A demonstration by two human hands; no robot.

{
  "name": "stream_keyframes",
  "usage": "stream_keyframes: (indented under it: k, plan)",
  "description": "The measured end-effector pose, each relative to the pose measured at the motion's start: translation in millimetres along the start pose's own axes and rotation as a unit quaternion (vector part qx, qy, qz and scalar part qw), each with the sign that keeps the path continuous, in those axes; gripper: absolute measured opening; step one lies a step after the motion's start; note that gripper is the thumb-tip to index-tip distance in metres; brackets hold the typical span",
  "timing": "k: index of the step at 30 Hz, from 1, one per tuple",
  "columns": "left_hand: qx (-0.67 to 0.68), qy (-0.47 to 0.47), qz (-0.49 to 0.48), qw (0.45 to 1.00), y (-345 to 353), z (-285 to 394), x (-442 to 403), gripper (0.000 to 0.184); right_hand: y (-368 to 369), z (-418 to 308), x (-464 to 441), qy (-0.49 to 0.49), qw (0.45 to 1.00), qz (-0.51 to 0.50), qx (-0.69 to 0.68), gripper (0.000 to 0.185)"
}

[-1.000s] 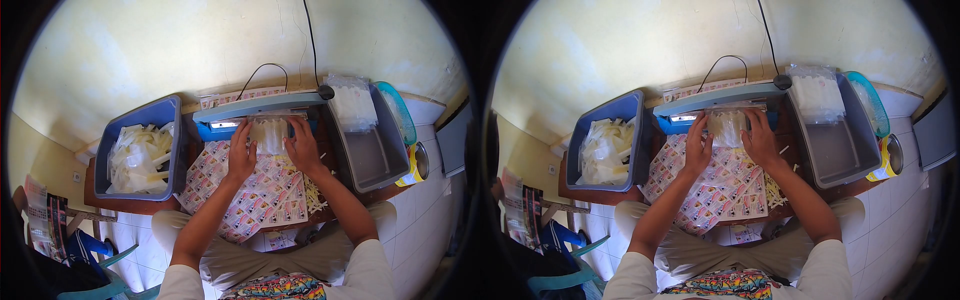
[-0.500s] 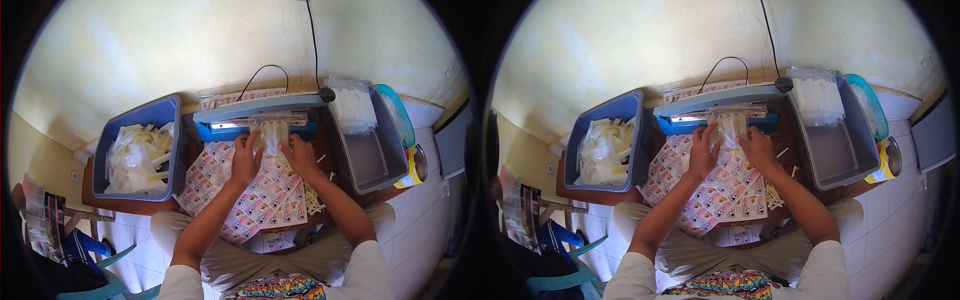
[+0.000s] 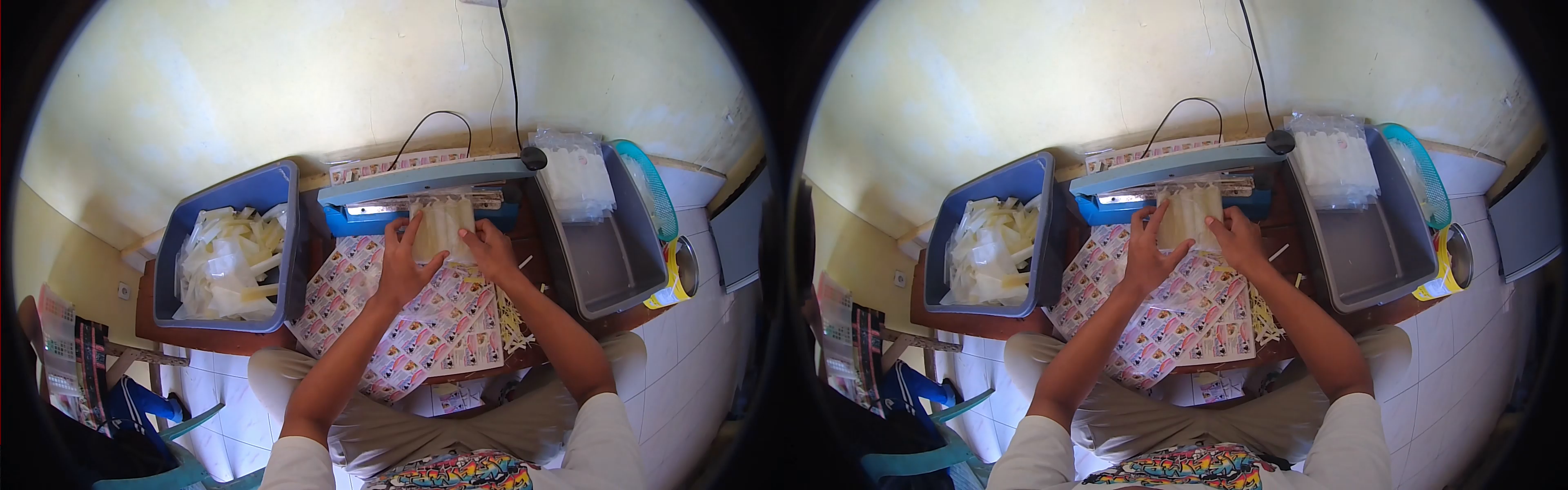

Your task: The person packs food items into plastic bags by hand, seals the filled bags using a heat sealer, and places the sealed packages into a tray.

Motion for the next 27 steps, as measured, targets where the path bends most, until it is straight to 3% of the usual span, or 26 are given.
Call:
stream_keyframes:
  k: [8,10,11,13,16,19,23,25,27]
  plan:
    - [-0.017,0.008,-0.047,0.999,-2,5,5,0.103,19,26,-7,0.054,0.969,-0.053,-0.234,0.049]
    - [-0.206,0.122,-0.009,0.971,-4,18,7,0.096,21,27,-6,0.08,0.963,-0.059,-0.25,0.049]
    - [-0.205,0.123,-0.008,0.971,-3,18,5,0.096,20,26,-6,0.079,0.963,-0.058,-0.25,0.049]
    - [-0.213,0.24,-0.02,0.947,6,25,3,0.091,22,18,-2,0.108,0.937,-0.084,-0.321,0.049]
    - [-0.239,0.272,-0.036,0.932,21,21,-6,0.089,14,-8,14,0.163,0.914,-0.091,-0.36,0.044]
    - [-0.187,0.318,-0.061,0.928,26,24,-7,0.086,9,-2,13,0.157,0.931,-0.112,-0.31,0.039]
    - [-0.166,0.331,-0.076,0.926,23,24,-7,0.078,7,6,9,0.142,0.942,-0.13,-0.277,0.036]
    - [-0.157,0.341,-0.077,0.924,20,25,-7,0.073,9,6,11,0.173,0.899,-0.138,-0.377,0.034]
    - [-0.156,0.34,-0.08,0.924,20,25,-10,0.073,9,9,8,0.167,0.898,-0.137,-0.382,0.033]
Point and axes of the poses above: each hand's wrist, its own x-axis away from the middle knuckle, its own y-axis out of the palm, z = x × y, the point moved 6 cm from there along -x, towards the middle knuckle, and after that the axes turned 2 degrees about -z, right-handed, at the moved point
